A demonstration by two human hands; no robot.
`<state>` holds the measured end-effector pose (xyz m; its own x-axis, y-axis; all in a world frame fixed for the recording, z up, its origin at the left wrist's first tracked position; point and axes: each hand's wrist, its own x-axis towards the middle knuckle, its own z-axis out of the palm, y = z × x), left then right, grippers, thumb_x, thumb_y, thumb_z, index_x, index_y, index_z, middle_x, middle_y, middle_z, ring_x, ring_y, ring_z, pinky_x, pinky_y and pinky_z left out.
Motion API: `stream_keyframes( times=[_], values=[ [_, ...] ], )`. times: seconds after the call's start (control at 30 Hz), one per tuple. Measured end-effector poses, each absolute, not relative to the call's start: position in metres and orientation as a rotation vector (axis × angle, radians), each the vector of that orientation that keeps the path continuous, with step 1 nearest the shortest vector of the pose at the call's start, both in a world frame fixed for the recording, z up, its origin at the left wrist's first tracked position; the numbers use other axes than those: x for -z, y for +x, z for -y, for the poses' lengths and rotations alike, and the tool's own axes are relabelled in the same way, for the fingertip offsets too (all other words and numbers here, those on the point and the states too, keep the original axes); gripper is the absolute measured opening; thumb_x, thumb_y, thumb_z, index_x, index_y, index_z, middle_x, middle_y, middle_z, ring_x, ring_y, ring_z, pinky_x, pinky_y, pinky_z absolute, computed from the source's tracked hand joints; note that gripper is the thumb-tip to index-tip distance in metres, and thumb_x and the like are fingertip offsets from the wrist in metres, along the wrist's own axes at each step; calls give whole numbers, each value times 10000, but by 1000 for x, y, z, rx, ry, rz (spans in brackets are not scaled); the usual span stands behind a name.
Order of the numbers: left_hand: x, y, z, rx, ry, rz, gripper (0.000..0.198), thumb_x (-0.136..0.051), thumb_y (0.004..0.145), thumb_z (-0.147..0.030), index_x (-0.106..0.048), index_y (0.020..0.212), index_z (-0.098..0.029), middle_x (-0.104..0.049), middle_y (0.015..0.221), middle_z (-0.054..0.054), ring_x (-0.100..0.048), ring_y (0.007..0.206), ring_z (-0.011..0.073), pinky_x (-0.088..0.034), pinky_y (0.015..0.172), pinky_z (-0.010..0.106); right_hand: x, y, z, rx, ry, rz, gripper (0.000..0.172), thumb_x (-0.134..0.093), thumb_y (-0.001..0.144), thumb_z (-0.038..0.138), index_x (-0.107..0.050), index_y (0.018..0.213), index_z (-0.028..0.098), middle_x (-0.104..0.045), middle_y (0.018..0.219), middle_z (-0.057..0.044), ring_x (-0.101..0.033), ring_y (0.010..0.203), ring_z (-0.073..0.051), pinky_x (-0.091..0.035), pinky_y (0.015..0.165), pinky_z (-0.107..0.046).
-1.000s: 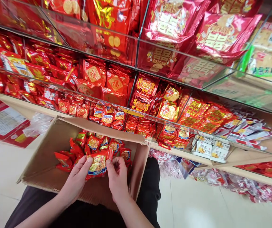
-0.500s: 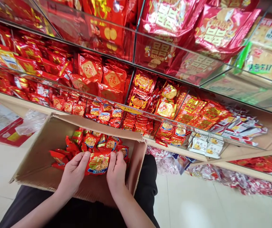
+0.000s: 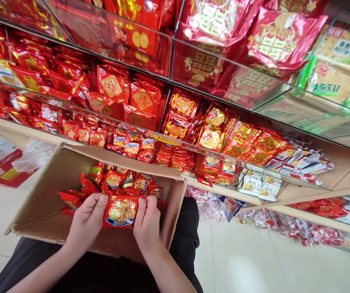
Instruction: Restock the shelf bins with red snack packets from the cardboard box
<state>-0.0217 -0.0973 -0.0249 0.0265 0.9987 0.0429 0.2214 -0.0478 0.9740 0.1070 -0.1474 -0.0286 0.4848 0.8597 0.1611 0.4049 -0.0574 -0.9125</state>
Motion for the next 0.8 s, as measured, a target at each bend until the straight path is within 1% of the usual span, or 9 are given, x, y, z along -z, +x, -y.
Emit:
stream_keyframes(
  times=[0.17, 0.3, 0.37, 0.5, 0.57, 0.7, 0.77, 0.8],
  values=[
    [23, -19, 102, -1094, 1373, -1295, 256, -476, 807, -406, -505, 659, -198, -447, 571, -52, -401, 529, 84, -374, 486, 188, 24, 112, 149, -688, -1616, 979, 283, -309, 905, 415, -395, 728, 213, -500, 635, 16, -488, 574, -129, -390, 542, -227],
    [22, -19, 105, -1156, 1527, -1343, 220, -455, 825, -364, -506, 684, -203, -474, 590, -52, -428, 544, 84, -385, 521, 188, 23, 115, 147, -894, -1550, 848, 322, -343, 881, 473, -455, 747, 203, -525, 720, -4, -515, 673, -141, -429, 622, -240],
    [21, -18, 106, -1195, 1602, -1355, 196, -444, 831, -349, -508, 711, -208, -498, 605, -50, -447, 552, 86, -393, 534, 188, 22, 115, 146, -863, -1567, 833, 329, -329, 885, 476, -456, 752, 203, -530, 732, -8, -514, 684, -143, -429, 632, -244],
    [21, -17, 106, -1176, 1649, -1358, 196, -435, 828, -358, -504, 715, -212, -507, 591, -50, -458, 535, 93, -396, 516, 192, 21, 113, 146, -601, -1648, 978, 299, -279, 911, 417, -394, 725, 211, -495, 628, 14, -477, 565, -131, -383, 536, -237],
    [21, -18, 107, -1147, 1641, -1344, 209, -438, 824, -367, -501, 699, -212, -492, 579, -50, -450, 526, 95, -394, 504, 195, 22, 112, 148, -511, -1674, 1020, 275, -275, 915, 386, -389, 738, 210, -501, 617, 13, -482, 548, -132, -373, 520, -240],
    [20, -18, 109, -1095, 1601, -1320, 226, -442, 823, -382, -498, 685, -212, -465, 578, -45, -434, 520, 96, -387, 492, 198, 26, 113, 154, -500, -1657, 1004, 263, -284, 919, 366, -390, 736, 209, -504, 630, 10, -501, 566, -130, -399, 531, -241],
    [18, -17, 109, -1079, 1607, -1309, 233, -436, 824, -385, -497, 681, -212, -463, 578, -41, -437, 524, 98, -385, 490, 200, 24, 115, 157, -559, -1577, 988, 211, -334, 907, 371, -423, 817, 202, -523, 670, 6, -523, 579, -127, -427, 534, -237],
    [16, -16, 108, -1079, 1617, -1301, 232, -433, 825, -384, -495, 683, -212, -466, 579, -40, -439, 526, 99, -384, 489, 200, 22, 116, 158, -598, -1518, 992, 188, -374, 894, 374, -436, 905, 197, -542, 709, 0, -543, 601, -128, -448, 548, -238]
  ],
)
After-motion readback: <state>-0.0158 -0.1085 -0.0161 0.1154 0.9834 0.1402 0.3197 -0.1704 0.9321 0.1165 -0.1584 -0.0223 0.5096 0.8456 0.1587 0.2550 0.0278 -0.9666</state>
